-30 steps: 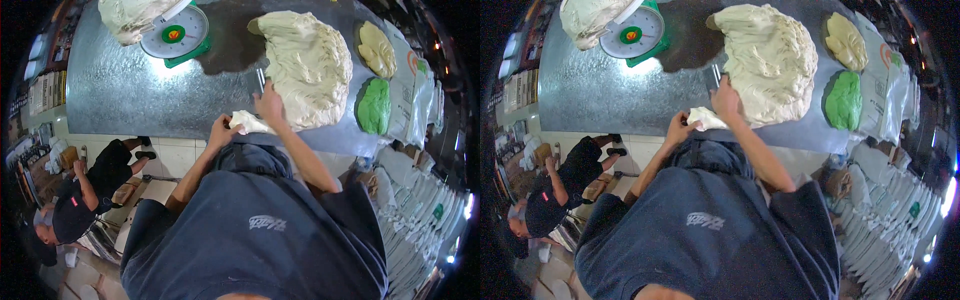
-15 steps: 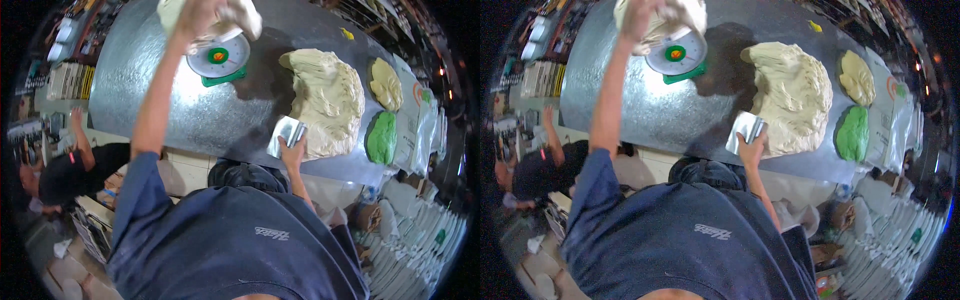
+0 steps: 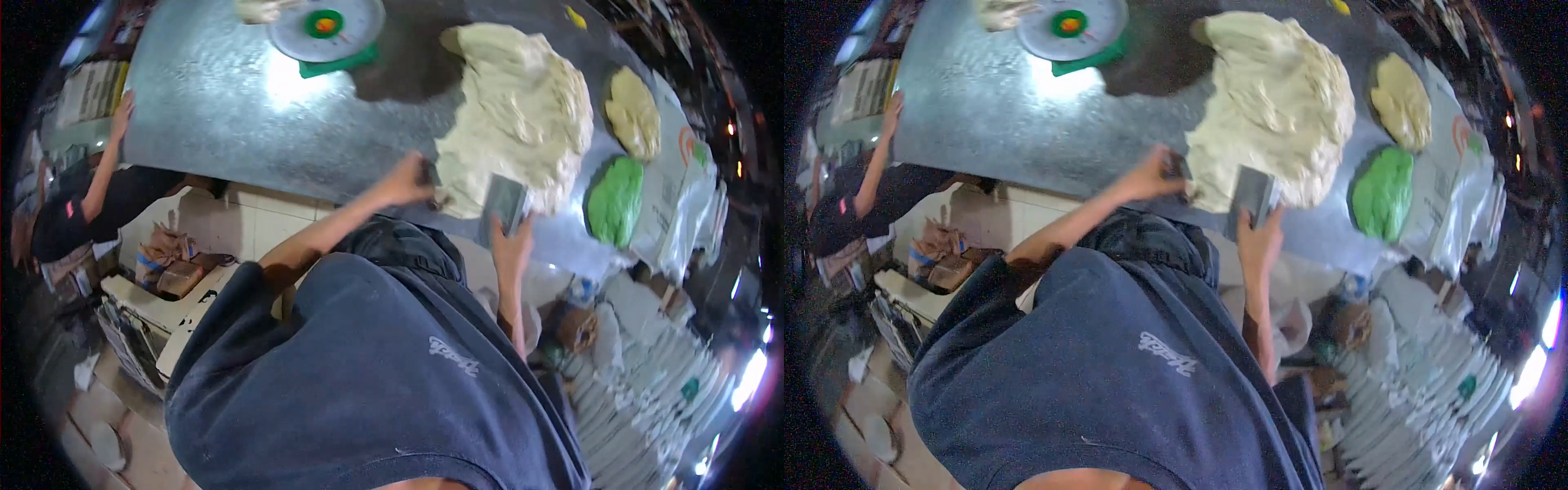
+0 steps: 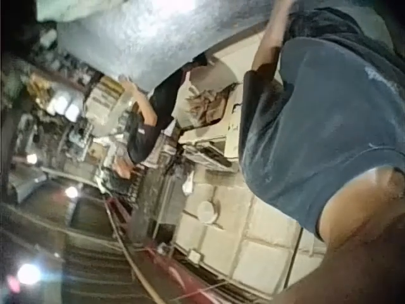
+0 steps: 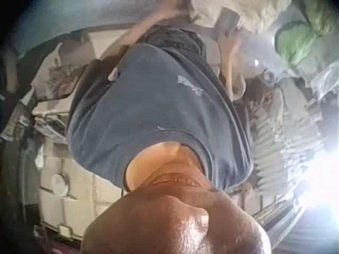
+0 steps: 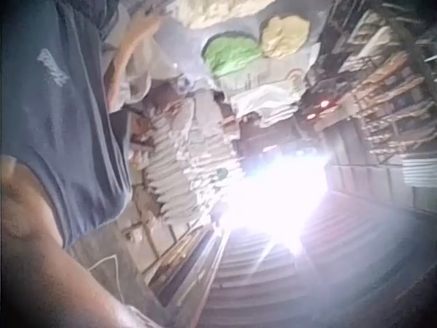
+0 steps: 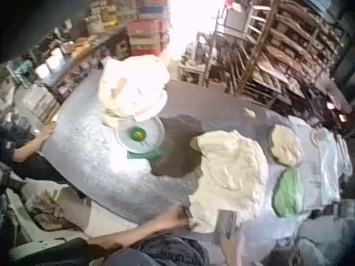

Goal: The person cuts dough with a bench scraper, weighs it on a scale, and shapes it into large balls by hand on a metal tray.

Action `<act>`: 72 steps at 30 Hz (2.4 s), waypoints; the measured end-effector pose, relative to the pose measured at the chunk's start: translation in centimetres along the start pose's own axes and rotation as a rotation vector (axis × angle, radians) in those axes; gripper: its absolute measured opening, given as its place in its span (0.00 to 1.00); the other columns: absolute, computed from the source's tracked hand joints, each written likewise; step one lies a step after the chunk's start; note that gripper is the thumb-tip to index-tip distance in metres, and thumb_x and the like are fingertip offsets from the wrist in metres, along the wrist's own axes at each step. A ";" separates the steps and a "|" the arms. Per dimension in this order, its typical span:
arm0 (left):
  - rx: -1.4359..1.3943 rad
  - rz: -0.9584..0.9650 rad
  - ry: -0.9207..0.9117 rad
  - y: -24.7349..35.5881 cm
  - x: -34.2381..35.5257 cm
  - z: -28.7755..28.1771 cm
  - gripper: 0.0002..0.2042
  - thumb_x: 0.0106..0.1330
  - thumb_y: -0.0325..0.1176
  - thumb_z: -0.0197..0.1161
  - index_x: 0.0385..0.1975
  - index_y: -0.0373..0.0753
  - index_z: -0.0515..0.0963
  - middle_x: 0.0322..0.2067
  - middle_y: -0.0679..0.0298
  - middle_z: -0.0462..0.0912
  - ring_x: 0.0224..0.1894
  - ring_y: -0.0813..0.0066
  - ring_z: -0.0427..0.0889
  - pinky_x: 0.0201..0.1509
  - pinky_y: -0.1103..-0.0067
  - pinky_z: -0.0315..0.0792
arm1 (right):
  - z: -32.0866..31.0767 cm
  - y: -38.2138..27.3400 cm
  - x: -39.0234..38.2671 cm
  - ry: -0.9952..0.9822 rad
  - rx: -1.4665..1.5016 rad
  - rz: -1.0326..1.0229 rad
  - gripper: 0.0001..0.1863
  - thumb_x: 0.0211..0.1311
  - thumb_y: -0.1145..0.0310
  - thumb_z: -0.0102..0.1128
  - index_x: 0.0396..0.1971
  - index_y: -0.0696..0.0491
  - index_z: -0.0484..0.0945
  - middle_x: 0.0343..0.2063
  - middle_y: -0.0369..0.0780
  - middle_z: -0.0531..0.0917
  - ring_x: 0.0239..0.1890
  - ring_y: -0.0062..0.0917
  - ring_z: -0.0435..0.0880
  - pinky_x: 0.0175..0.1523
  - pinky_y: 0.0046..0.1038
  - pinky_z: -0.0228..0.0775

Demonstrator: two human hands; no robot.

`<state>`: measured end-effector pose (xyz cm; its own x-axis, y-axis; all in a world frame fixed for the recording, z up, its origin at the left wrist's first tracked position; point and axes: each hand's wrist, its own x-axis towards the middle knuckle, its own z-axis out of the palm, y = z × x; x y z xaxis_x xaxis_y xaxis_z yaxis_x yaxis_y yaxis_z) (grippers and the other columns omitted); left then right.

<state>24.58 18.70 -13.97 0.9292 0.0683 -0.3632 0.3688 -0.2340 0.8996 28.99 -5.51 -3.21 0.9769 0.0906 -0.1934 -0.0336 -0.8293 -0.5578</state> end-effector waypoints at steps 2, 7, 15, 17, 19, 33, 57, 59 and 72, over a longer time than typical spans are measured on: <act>0.328 0.068 0.250 -3.7 -0.2 9.6 0.29 0.50 0.44 0.71 0.46 0.32 0.70 0.32 0.53 0.79 0.34 0.61 0.79 0.44 0.68 0.73 | 0.2 -3.3 1.3 -0.216 -0.206 -0.065 0.25 0.57 0.64 0.60 0.52 0.58 0.66 0.44 0.51 0.79 0.38 0.51 0.80 0.40 0.41 0.72; -0.062 -0.098 0.020 -1.6 -2.5 6.8 0.16 0.49 0.36 0.70 0.26 0.34 0.71 0.21 0.55 0.77 0.29 0.53 0.79 0.35 0.67 0.70 | 4.8 0.4 0.9 -0.414 -0.480 -0.249 0.21 0.58 0.64 0.59 0.48 0.58 0.67 0.34 0.52 0.80 0.33 0.50 0.81 0.35 0.43 0.73; -0.157 0.039 0.219 6.6 -1.2 -7.4 0.15 0.49 0.33 0.65 0.32 0.36 0.68 0.26 0.62 0.74 0.28 0.74 0.73 0.35 0.77 0.70 | 13.0 -3.1 2.6 -0.262 -0.106 -0.061 0.27 0.53 0.56 0.65 0.38 0.57 0.60 0.31 0.57 0.78 0.35 0.56 0.78 0.39 0.49 0.69; -0.112 0.263 0.230 12.1 0.4 -14.7 0.19 0.54 0.31 0.63 0.42 0.41 0.63 0.37 0.62 0.69 0.36 0.74 0.71 0.41 0.77 0.70 | 12.9 -2.1 2.6 -0.235 -0.083 -0.072 0.29 0.51 0.55 0.66 0.42 0.56 0.61 0.32 0.55 0.78 0.35 0.56 0.78 0.40 0.47 0.69; 0.261 0.640 0.534 16.7 3.5 -22.1 0.29 0.49 0.32 0.65 0.50 0.38 0.58 0.39 0.56 0.74 0.35 0.67 0.77 0.41 0.74 0.72 | 11.7 -1.3 2.6 -0.259 -0.082 -0.104 0.32 0.49 0.54 0.68 0.45 0.57 0.62 0.34 0.53 0.78 0.37 0.55 0.77 0.42 0.46 0.69; -0.135 0.429 1.115 8.8 -0.5 -36.8 0.17 0.65 0.45 0.49 0.36 0.34 0.74 0.33 0.60 0.79 0.27 0.70 0.80 0.28 0.78 0.71 | 7.0 1.6 1.8 0.097 0.223 0.094 0.45 0.46 0.56 0.72 0.60 0.62 0.60 0.52 0.53 0.72 0.54 0.40 0.72 0.58 0.35 0.61; 0.690 0.425 1.217 19.1 7.9 -36.8 0.25 0.65 0.50 0.54 0.60 0.48 0.66 0.60 0.49 0.63 0.64 0.50 0.57 0.64 0.57 0.53 | 5.5 -41.5 28.7 0.103 0.238 -0.648 0.41 0.59 0.33 0.43 0.52 0.59 0.73 0.51 0.50 0.76 0.53 0.34 0.75 0.59 0.38 0.64; 0.294 0.601 1.039 20.6 10.6 -33.6 0.29 0.63 0.54 0.52 0.63 0.48 0.62 0.64 0.44 0.55 0.68 0.43 0.48 0.66 0.51 0.44 | 5.4 -41.6 40.1 -0.037 0.028 -0.661 0.51 0.53 0.25 0.37 0.57 0.59 0.68 0.57 0.55 0.70 0.59 0.38 0.71 0.64 0.44 0.57; -0.257 0.887 1.208 4.4 13.0 -35.0 0.26 0.60 0.43 0.60 0.57 0.40 0.67 0.55 0.50 0.66 0.53 0.59 0.67 0.58 0.66 0.60 | 8.0 -58.4 0.4 -0.539 0.283 -0.952 0.23 0.54 0.63 0.62 0.43 0.57 0.62 0.30 0.51 0.78 0.36 0.41 0.80 0.41 0.37 0.70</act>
<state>39.13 52.52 -6.29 0.2606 0.7592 0.5964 -0.4263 -0.4637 0.7767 29.65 47.36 22.89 0.4144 0.9017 0.1234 0.5624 -0.1471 -0.8137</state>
